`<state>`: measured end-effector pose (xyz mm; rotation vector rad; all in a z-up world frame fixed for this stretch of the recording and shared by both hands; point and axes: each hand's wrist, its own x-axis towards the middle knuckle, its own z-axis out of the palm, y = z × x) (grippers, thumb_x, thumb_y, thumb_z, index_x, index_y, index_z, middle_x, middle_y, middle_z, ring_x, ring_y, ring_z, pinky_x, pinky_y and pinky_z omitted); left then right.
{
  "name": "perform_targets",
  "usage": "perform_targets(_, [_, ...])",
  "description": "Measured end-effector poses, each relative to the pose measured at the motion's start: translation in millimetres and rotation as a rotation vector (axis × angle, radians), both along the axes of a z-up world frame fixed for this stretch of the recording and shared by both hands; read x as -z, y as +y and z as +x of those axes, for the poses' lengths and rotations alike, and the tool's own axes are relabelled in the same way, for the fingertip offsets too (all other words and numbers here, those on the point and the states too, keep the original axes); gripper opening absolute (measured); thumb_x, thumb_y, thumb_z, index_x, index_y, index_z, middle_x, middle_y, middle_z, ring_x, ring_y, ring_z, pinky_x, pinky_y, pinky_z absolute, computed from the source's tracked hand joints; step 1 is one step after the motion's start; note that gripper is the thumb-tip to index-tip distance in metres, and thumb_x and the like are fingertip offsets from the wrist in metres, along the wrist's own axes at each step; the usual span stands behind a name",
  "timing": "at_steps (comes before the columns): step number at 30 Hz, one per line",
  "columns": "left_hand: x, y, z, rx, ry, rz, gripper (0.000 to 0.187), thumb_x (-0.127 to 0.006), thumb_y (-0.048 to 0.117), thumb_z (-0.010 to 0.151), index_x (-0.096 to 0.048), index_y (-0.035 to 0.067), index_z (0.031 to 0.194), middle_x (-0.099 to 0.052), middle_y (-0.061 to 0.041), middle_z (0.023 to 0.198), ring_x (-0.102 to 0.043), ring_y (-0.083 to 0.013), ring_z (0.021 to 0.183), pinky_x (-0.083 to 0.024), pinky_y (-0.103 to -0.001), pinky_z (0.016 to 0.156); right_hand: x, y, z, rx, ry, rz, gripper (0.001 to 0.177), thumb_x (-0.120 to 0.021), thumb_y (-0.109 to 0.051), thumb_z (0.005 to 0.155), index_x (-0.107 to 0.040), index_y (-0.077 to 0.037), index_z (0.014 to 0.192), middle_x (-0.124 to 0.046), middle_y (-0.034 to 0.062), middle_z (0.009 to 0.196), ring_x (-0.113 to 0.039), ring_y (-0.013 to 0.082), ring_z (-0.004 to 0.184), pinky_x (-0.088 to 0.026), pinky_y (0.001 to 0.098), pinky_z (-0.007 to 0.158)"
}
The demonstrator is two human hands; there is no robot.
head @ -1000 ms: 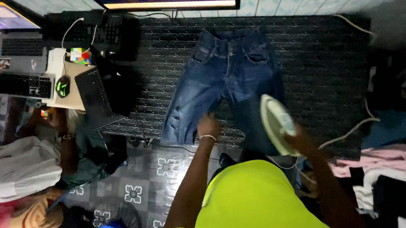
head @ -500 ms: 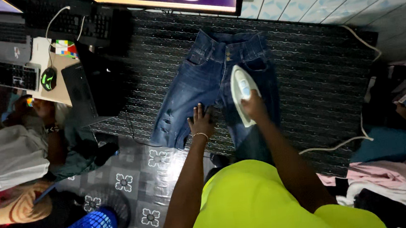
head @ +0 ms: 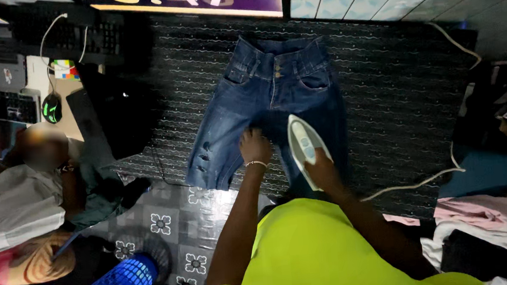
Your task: The person irons a pair of denim jeans with an iron on a patterned surface, moving the iron across both legs, and then folds the jeans by hand.
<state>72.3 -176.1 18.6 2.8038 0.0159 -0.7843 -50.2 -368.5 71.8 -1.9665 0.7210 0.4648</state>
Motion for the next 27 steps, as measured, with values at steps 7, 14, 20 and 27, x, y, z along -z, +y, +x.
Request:
perform_targets(7, [7.0,-11.9,9.4,0.360,-0.124,-0.020,0.073,-0.067,0.036,0.091,-0.037,0.025,0.156,-0.023,-0.010,0.169,-0.022,-0.0323,0.155,-0.021,-0.058,0.122,31.9,-21.1,47.1,0.009,-0.067,-0.088,0.062,-0.072,-0.023,0.085,-0.048,-0.002,0.139,-0.065,0.0305,0.122,-0.067,0.0477,0.107,-0.054,0.0523,0.090])
perform_targets(14, [13.8,-2.7,12.2,0.333,-0.106,-0.091,0.074,-0.067,0.036,0.092,-0.035,0.027,0.159,-0.018,-0.008,0.171,-0.020,-0.0313,0.157,-0.019,-0.057,0.124,45.3,-62.7,40.0,0.081,-0.061,-0.216,0.052,-0.072,-0.027,0.093,-0.054,-0.001,0.135,-0.068,0.0308,0.118,-0.067,0.0489,0.107,-0.054,0.0552,0.090])
perform_targets(20, [26.8,0.2,17.1,0.371,-0.089,-0.048,0.071,-0.060,0.024,0.095,-0.034,0.028,0.161,-0.017,-0.005,0.173,-0.019,-0.0289,0.158,-0.020,-0.057,0.124,8.7,-54.0,9.4,0.088,-0.143,-0.075,0.056,-0.071,-0.021,0.084,-0.055,0.001,0.133,-0.068,0.0290,0.121,-0.067,0.0424,0.111,-0.053,0.0519,0.092])
perform_targets(27, [15.6,-7.0,30.4,0.367,0.048,-0.038,0.071,-0.058,0.027,0.094,-0.030,0.030,0.159,-0.009,-0.002,0.172,-0.013,-0.0261,0.157,-0.018,-0.057,0.123,-12.9,-33.0,-30.0,-0.438,0.160,-0.016,0.069,-0.073,-0.028,0.083,-0.047,-0.006,0.143,-0.061,0.0232,0.132,-0.065,0.0391,0.114,-0.052,0.0497,0.094])
